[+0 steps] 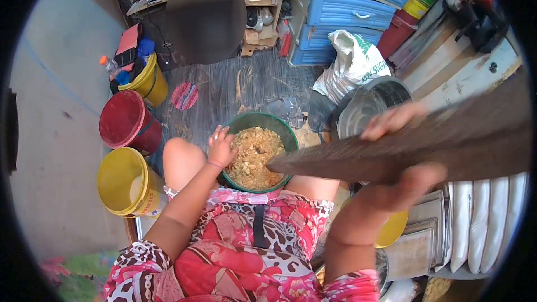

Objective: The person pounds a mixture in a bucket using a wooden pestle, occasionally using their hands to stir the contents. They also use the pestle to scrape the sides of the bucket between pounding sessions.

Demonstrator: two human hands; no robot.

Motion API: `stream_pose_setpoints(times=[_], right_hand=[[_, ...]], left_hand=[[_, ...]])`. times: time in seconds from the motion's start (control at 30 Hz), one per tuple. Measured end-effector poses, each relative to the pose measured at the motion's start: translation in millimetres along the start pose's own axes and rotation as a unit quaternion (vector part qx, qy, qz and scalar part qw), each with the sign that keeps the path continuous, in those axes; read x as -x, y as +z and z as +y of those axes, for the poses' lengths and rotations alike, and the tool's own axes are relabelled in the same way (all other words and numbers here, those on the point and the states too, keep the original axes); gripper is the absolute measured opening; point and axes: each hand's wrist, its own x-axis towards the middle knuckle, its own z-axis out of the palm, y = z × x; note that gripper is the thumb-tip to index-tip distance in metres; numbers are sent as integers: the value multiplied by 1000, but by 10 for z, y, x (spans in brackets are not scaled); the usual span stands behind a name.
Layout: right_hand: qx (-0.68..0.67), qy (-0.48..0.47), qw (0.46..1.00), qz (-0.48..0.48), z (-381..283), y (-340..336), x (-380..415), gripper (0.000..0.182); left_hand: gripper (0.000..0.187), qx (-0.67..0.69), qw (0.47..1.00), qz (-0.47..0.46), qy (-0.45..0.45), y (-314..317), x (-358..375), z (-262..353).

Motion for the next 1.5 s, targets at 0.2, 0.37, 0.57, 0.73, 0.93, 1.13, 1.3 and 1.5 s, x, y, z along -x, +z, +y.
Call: stream_pose_setpoints(times=[0.2, 0.37, 0.57, 0.73, 0.93, 1.13, 1.3, 1.5], right_hand=[[229, -190, 952, -76, -655, 87, -1565, 52], [280, -221, 934, 20, -152, 402, -1538, 50], [84, 92, 989, 75, 1987, 166, 1133, 83], [83, 93, 991, 57, 1680, 161, 1138, 61], [75, 4, 997, 22, 648, 305, -40, 83], [122, -95, 988, 0, -408, 231, -1851, 40], [150, -199, 968, 9, -203, 919, -1565, 50], [93, 134, 986, 24, 2299, 216, 1144, 77]], left_hand=[[24, -3, 993, -108, -55, -81, 51, -18], [26, -29, 996, -80, -33, 15, 123, -58], [23, -150, 983, -79, 69, 142, 243, -175], [22, -115, 988, -91, 49, 112, 178, -115], [22, -67, 986, -151, 25, -111, 134, -16], [30, -119, 989, -55, 68, 95, 168, -121], [26, -43, 996, -74, 24, -31, 140, -16], [25, -90, 990, -101, 39, -19, 157, -51]])
